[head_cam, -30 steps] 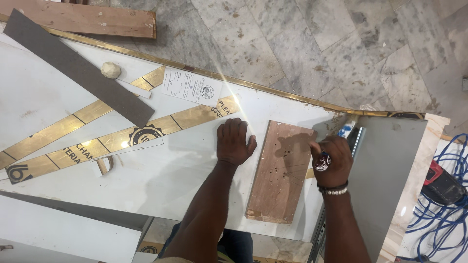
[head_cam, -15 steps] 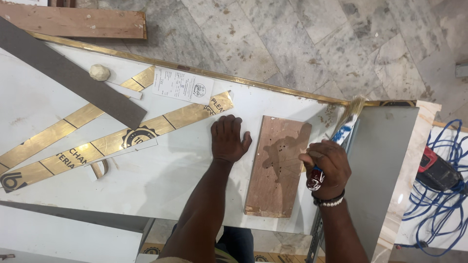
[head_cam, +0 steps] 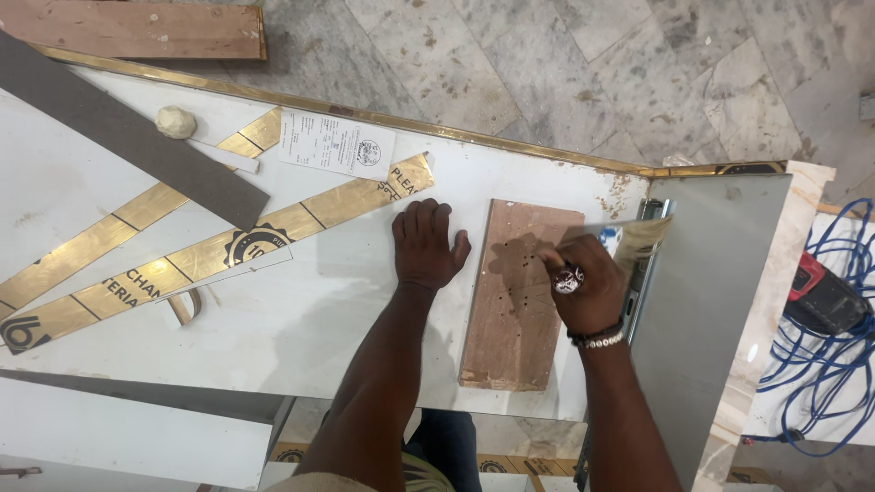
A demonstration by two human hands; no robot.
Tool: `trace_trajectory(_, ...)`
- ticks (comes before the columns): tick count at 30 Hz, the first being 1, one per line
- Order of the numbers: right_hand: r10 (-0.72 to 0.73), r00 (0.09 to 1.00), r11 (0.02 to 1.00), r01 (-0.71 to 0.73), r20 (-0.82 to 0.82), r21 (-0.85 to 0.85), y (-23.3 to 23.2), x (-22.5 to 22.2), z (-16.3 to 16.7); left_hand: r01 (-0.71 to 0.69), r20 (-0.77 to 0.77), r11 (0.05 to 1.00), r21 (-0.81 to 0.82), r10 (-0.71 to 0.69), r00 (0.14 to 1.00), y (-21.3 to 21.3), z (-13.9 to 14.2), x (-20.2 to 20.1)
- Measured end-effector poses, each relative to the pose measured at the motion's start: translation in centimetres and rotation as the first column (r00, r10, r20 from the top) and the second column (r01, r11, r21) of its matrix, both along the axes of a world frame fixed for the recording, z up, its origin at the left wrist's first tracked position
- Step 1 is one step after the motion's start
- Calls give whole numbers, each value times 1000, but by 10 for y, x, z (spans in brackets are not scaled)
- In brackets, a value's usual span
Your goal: The person uses a brush to sweep dust and debris from a white countertop and a wooden board. They move a metal rail aside to reach the area underneath, then sweep the rail itself before returning it to its original position.
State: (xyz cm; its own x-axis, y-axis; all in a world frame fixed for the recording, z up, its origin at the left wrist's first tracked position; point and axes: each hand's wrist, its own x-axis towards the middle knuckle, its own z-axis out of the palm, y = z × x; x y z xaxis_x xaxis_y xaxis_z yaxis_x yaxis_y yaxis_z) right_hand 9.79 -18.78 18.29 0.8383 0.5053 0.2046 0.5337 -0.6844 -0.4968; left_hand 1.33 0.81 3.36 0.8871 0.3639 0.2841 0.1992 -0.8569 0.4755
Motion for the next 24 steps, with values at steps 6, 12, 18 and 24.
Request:
trace_trajectory(6, 104, 975, 993, -114, 194, 40, 14, 7, 1, 0, -31, 1000, -30, -1, 1000, 6, 2, -3)
trace_trajectory(12, 97, 976, 995, -102, 193, 18, 12, 1, 3, -1, -37, 998, -65, -2, 999, 13, 3, -6)
trace_trajectory(18, 86, 974, 993, -100, 208, 56, -2, -26, 1, -2, -19, 1000, -31, 1, 1000, 4, -4, -7)
trace_trajectory(24, 62, 971, 990, -90, 229, 113, -15, -60, 12, -14, 6, 1000, 5, 14, 1000, -1, -9, -6)
